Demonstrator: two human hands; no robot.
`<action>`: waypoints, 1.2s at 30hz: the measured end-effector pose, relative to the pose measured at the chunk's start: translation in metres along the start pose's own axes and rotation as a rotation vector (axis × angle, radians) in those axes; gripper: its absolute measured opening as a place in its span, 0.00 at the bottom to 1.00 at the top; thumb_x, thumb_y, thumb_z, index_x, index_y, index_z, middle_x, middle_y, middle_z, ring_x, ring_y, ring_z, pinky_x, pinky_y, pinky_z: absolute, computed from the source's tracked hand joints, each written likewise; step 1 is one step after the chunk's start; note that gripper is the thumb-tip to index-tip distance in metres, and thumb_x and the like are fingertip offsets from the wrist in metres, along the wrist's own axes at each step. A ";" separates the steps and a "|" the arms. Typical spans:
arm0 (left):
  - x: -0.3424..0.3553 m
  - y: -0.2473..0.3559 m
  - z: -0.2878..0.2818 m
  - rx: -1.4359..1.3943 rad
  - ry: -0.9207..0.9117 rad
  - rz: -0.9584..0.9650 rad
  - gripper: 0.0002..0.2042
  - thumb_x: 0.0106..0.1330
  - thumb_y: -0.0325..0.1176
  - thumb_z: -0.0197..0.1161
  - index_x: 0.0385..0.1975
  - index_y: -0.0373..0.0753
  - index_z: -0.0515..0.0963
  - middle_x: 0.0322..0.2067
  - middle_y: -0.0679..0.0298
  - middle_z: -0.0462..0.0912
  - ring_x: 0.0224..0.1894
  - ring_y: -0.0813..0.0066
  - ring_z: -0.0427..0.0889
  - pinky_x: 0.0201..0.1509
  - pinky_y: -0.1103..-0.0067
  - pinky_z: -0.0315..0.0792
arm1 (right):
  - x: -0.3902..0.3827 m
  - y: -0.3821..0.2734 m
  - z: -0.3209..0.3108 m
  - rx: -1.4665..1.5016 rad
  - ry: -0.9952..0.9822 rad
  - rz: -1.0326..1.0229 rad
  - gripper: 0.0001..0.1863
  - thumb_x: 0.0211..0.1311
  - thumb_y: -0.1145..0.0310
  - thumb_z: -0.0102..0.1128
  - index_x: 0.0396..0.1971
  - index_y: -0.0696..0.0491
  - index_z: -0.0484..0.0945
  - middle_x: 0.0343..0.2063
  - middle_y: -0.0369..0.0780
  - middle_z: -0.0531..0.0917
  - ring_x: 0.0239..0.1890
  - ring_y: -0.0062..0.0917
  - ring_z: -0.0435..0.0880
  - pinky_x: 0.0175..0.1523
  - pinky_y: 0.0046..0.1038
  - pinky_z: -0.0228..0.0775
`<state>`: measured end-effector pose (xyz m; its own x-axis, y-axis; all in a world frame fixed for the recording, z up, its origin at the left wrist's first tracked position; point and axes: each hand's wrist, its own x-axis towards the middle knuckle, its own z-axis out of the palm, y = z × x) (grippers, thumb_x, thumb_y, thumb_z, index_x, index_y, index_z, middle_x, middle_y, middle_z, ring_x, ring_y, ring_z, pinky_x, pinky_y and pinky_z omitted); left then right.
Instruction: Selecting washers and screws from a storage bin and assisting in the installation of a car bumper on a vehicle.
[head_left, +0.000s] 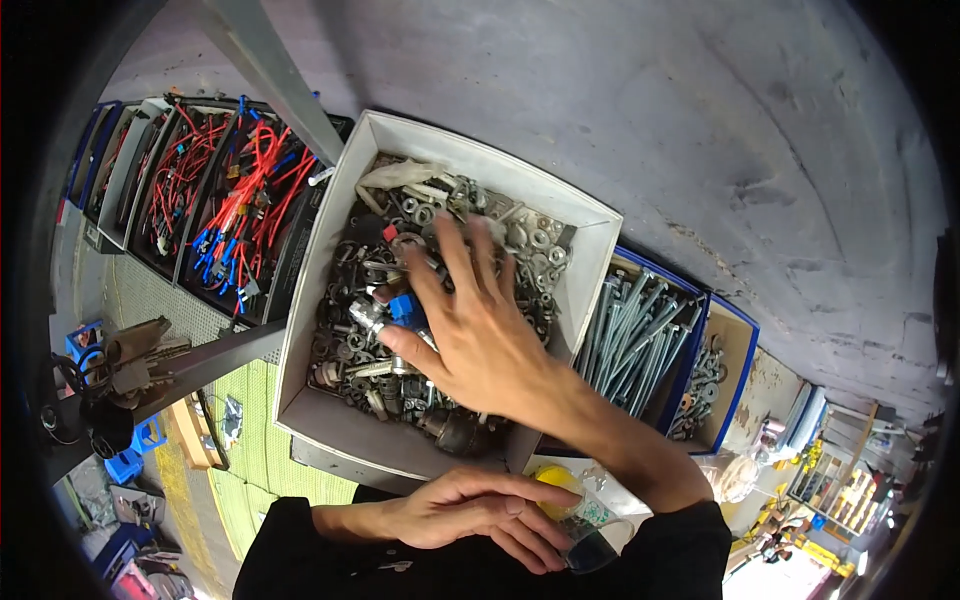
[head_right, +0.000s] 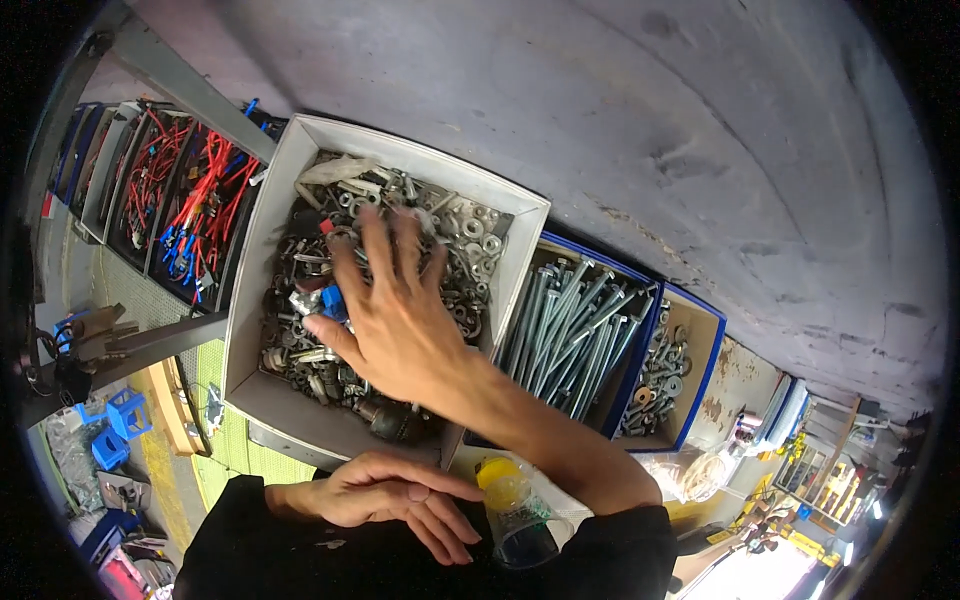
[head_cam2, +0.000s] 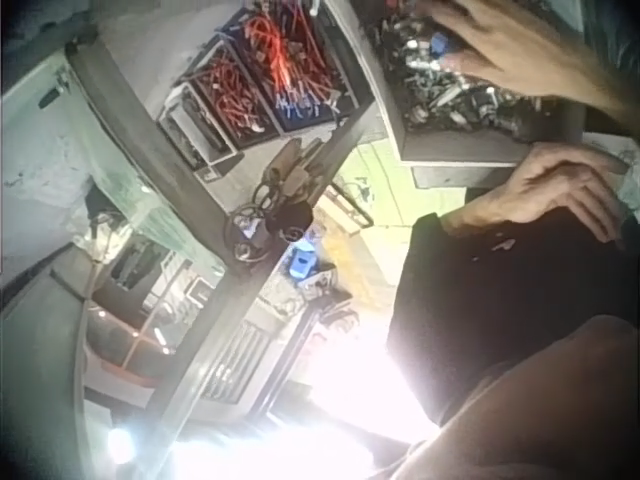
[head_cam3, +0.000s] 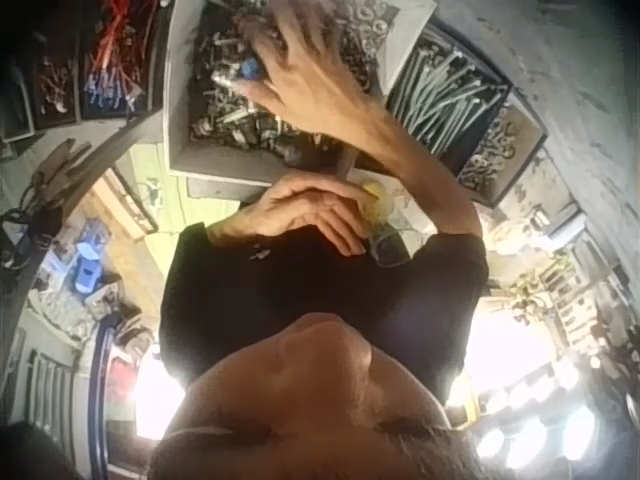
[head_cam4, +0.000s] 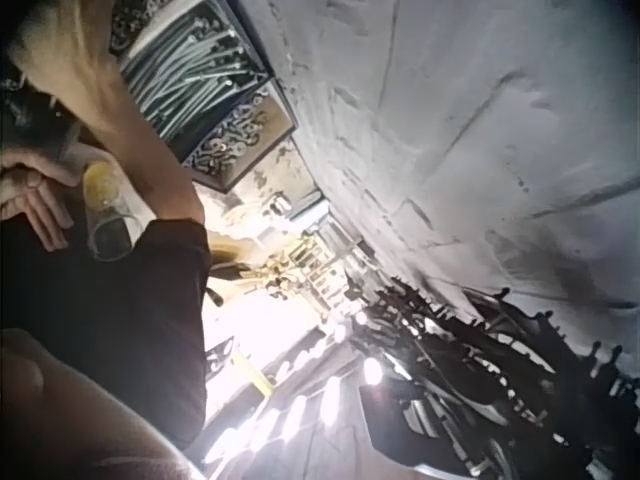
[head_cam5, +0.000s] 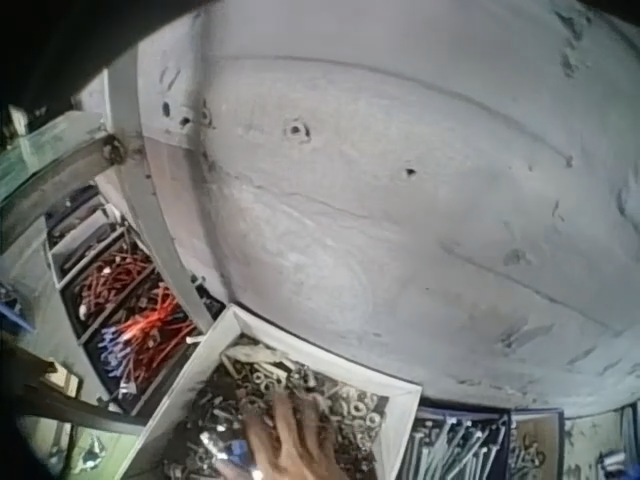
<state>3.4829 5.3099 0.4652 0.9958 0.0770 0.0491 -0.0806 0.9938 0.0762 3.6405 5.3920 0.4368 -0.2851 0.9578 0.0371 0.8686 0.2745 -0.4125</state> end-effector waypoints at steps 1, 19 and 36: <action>-0.001 -0.001 0.001 0.027 0.001 0.002 0.22 0.81 0.28 0.35 0.72 0.29 0.56 0.56 0.37 0.76 0.58 0.46 0.81 0.64 0.59 0.77 | 0.005 0.004 -0.001 0.248 0.194 -0.234 0.43 0.72 0.38 0.46 0.65 0.67 0.65 0.63 0.71 0.61 0.62 0.74 0.65 0.54 0.76 0.64; -0.009 -0.001 0.002 0.022 0.053 0.024 0.22 0.81 0.27 0.35 0.71 0.28 0.57 0.56 0.37 0.77 0.56 0.46 0.82 0.63 0.59 0.78 | -0.044 0.015 -0.048 0.028 -0.015 -0.077 0.18 0.62 0.73 0.61 0.48 0.70 0.78 0.47 0.54 0.78 0.55 0.43 0.77 0.61 0.36 0.75; -0.019 -0.015 -0.006 0.042 0.011 0.070 0.22 0.81 0.27 0.36 0.72 0.29 0.56 0.55 0.37 0.77 0.56 0.47 0.82 0.62 0.60 0.78 | 0.024 0.083 -0.059 -0.493 -0.363 -0.096 0.04 0.49 0.80 0.61 0.22 0.61 0.84 0.25 0.52 0.84 0.34 0.46 0.87 0.42 0.42 0.80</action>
<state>3.4656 5.2940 0.4567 0.9881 0.1474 0.0444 -0.1516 0.9817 0.1152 3.7300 5.4428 0.4574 -0.4154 0.8606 -0.2945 0.8927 0.4478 0.0494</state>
